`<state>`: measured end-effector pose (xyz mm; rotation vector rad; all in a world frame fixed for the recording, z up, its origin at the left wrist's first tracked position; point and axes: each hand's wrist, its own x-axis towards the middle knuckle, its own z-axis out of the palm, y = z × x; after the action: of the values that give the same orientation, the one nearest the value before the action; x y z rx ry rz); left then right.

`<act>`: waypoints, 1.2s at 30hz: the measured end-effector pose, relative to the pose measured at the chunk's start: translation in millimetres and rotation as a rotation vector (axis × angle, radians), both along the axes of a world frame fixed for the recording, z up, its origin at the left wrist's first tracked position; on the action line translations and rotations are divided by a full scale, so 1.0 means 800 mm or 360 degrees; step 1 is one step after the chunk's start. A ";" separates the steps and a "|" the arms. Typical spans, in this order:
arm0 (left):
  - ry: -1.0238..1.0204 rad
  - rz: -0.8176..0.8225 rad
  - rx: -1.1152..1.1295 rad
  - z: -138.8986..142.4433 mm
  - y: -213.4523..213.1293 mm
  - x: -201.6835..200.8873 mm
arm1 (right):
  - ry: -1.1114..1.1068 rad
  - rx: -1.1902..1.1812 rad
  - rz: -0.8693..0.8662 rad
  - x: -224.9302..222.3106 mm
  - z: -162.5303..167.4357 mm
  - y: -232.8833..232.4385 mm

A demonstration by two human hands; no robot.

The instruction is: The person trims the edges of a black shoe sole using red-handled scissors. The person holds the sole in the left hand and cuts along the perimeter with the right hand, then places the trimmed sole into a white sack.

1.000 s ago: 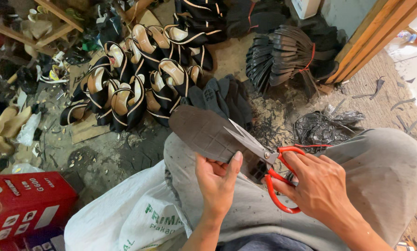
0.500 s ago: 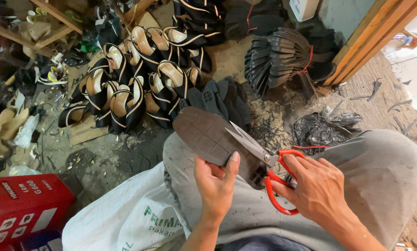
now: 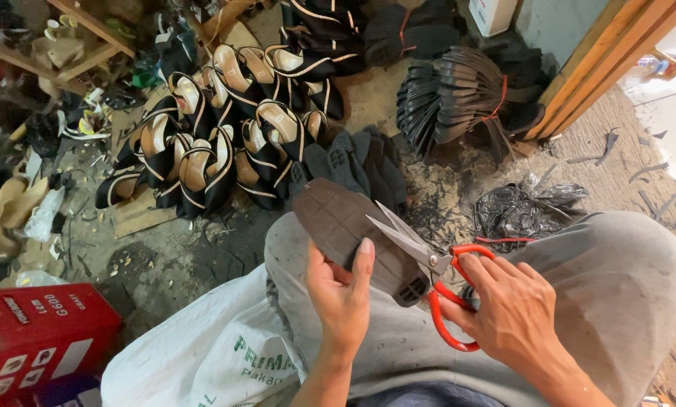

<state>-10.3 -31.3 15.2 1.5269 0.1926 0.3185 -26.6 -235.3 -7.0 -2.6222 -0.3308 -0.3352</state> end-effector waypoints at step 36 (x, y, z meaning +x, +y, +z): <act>0.0046 -0.0322 -0.0354 -0.011 0.015 -0.005 | 0.0237 0.0007 0.0054 0.015 0.005 -0.007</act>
<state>-14.2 -19.2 6.4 1.3186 0.0914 0.1097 -14.7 -240.7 -3.2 -2.6158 -0.3232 -0.1280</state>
